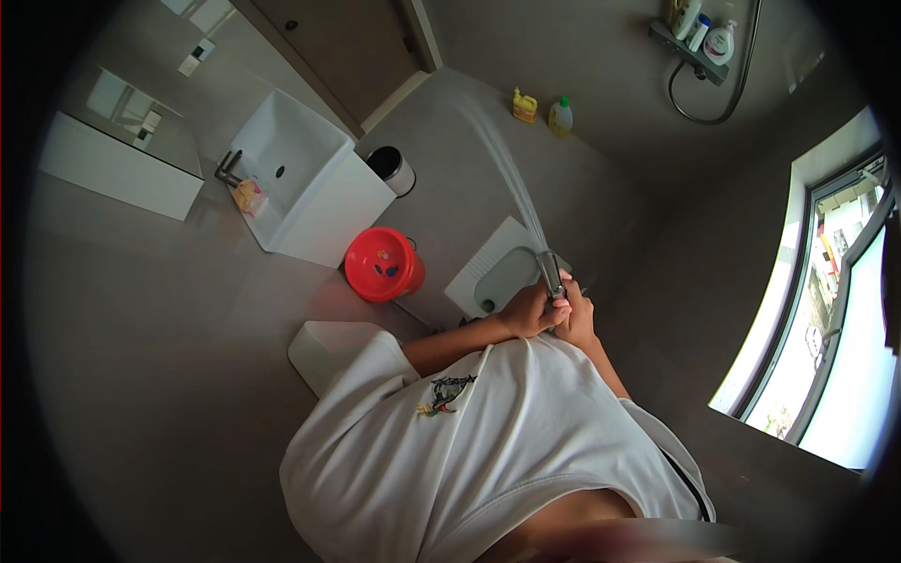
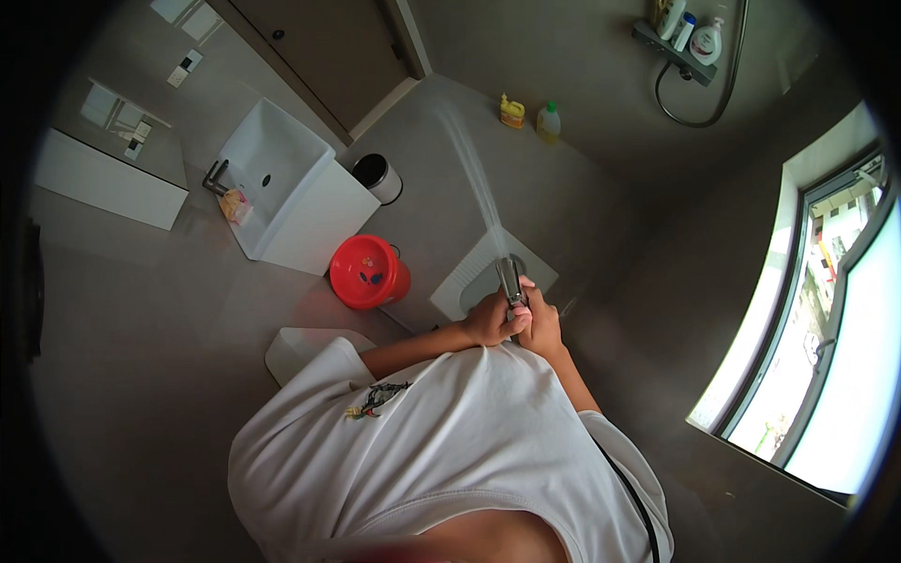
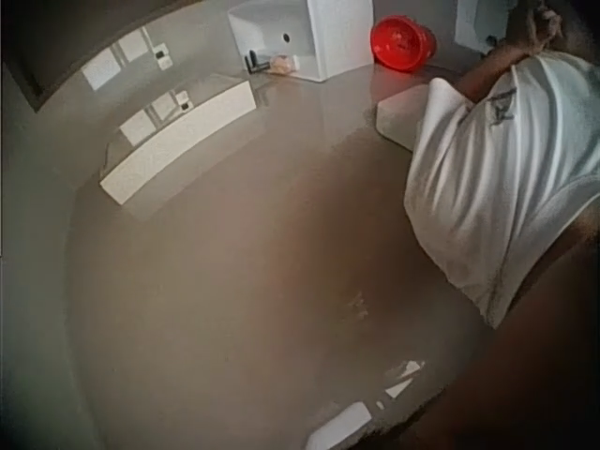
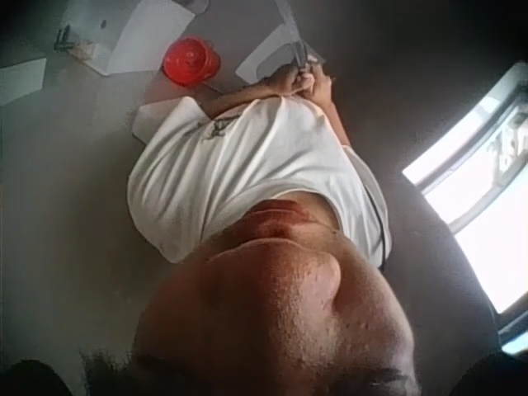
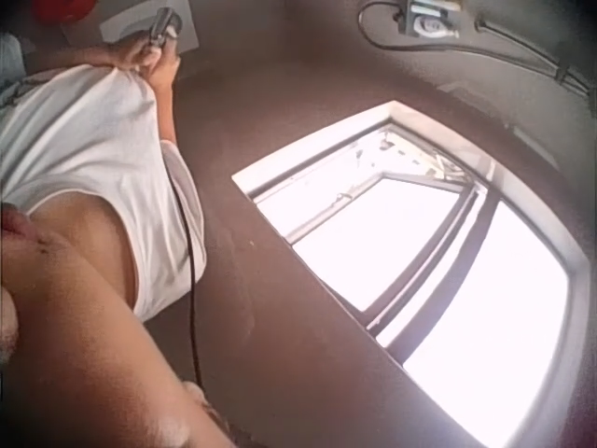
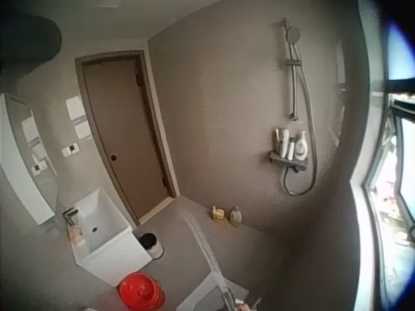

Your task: Cleaning a bathroom window with a cloth and rinsing the floor area with a bidet sprayer.

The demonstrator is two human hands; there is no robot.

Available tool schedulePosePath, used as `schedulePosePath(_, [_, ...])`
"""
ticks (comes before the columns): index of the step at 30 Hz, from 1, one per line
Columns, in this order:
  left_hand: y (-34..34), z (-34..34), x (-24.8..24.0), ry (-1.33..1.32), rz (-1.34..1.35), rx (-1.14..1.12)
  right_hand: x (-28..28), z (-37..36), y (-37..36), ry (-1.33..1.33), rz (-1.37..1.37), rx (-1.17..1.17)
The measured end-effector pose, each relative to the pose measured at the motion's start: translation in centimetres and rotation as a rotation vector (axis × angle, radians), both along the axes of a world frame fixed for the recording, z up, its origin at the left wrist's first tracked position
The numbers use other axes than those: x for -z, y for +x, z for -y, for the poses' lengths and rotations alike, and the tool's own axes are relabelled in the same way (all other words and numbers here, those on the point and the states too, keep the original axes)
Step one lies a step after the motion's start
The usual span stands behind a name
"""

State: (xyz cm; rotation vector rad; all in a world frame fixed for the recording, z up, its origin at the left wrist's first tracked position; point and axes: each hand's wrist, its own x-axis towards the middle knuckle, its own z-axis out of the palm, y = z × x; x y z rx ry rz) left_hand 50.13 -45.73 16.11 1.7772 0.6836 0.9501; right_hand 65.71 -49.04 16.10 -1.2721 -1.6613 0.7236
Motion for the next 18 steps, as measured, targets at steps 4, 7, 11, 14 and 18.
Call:
schedulePosePath(4, [0.3, -0.2, -0.9, -0.049, -0.104, 0.108, 0.4, 0.8, 0.5, -0.052, -0.01, 0.046])
schedulePosePath(7, [-0.2, 0.5, -1.2, -0.066, -0.103, 0.064, 0.2, 0.9, -0.3, -0.044, -0.031, 0.03])
schedulePosePath(11, [-1.1, 0.9, -0.4, -0.133, -0.074, -0.029, -0.1, 0.3, -1.5, -0.057, -0.051, -0.03])
schedulePosePath(14, [-1.6, 1.2, -0.4, -0.176, -0.04, -0.099, 0.3, -0.1, -2.1, -0.05, -0.099, -0.09])
schedulePosePath(18, [-2.9, 1.6, -0.4, -0.24, -0.036, -0.147, 0.6, -0.4, -3.3, -0.068, -0.093, -0.141])
